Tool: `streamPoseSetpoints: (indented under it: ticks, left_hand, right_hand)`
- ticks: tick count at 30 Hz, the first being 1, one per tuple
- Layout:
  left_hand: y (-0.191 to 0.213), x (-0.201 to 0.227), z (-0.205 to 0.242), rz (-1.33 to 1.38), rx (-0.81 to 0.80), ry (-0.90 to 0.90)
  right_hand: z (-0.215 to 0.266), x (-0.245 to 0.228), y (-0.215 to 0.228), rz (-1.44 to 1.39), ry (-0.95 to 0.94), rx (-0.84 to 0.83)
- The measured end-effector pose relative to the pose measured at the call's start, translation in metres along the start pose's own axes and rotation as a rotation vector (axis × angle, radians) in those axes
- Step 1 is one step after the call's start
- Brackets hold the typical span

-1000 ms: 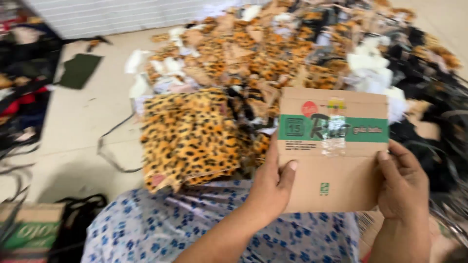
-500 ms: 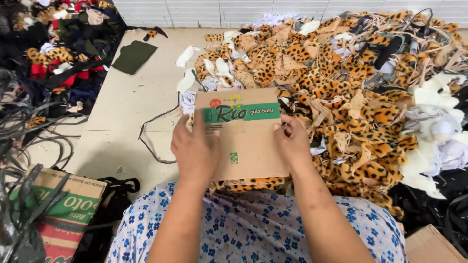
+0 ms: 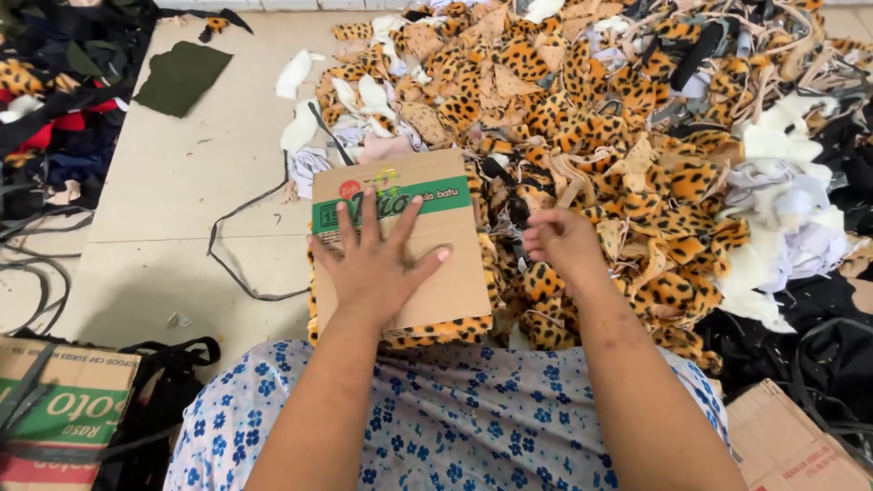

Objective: Gathering leopard-print fabric scraps and tying them into bundles using cardboard and cord

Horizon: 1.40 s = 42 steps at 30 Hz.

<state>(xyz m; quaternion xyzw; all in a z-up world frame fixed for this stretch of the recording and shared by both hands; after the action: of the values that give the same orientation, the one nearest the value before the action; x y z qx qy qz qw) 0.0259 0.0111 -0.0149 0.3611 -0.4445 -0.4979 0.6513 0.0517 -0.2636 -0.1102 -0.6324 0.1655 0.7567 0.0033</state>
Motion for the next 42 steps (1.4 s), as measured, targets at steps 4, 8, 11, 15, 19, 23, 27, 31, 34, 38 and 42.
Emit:
streamPoseSetpoints:
  ticks: [4,8,11,15,19,23,27,31,34,38,42]
  left_hand:
    - [-0.011,-0.002,-0.008,-0.025,-0.005,-0.002]
    - [-0.015,-0.003,-0.012,-0.049,0.018,0.004]
    - [-0.019,-0.004,-0.015,-0.057,0.034,-0.002]
    - [-0.020,-0.004,-0.017,-0.052,0.050,0.001]
    - [-0.023,-0.007,-0.018,-0.074,0.055,-0.009]
    - [-0.023,-0.008,-0.017,-0.058,0.062,-0.017]
    - [-0.024,-0.010,-0.015,-0.020,0.075,-0.024]
    - [-0.024,-0.008,-0.017,-0.045,0.079,-0.027]
    - [-0.024,-0.009,-0.018,-0.055,0.068,-0.033]
    - [-0.028,-0.009,-0.023,-0.048,0.107,-0.039]
    - [-0.025,-0.006,-0.017,-0.050,0.128,-0.067]
  right_hand:
    - [0.017,0.010,-0.032,0.061,-0.117,-0.263]
    - [-0.015,0.099,-0.064,0.950,0.174,-0.462]
    - [-0.017,0.096,-0.049,1.293,0.231,-0.413]
    - [-0.034,0.069,0.002,1.516,0.151,-0.273]
    - [-0.083,0.116,0.074,1.528,0.028,-0.125]
    - [-0.085,0.079,0.097,1.174,-0.021,0.040]
    - [-0.034,-0.021,0.057,1.371,0.000,-0.302]
    - [-0.032,0.006,-0.017,1.457,0.212,-0.306]
    - [-0.048,0.053,-0.069,1.119,0.355,-0.420]
    - [-0.075,0.112,-0.081,1.248,0.454,-0.444]
    - [-0.050,0.005,-0.031,0.816,0.184,-0.600]
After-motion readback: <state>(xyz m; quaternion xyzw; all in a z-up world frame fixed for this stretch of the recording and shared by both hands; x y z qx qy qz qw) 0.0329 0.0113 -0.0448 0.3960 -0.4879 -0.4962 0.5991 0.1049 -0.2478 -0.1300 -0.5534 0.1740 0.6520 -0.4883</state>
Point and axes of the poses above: each hand's wrist, its own z-axis away from the middle knuckle, its own y-axis out of the back of the hand, x = y × z, the point moved 2 cm from there along -z, towards the middle knuckle, and after that the axes turned 5 degrees about y, right-handed, at the moved point
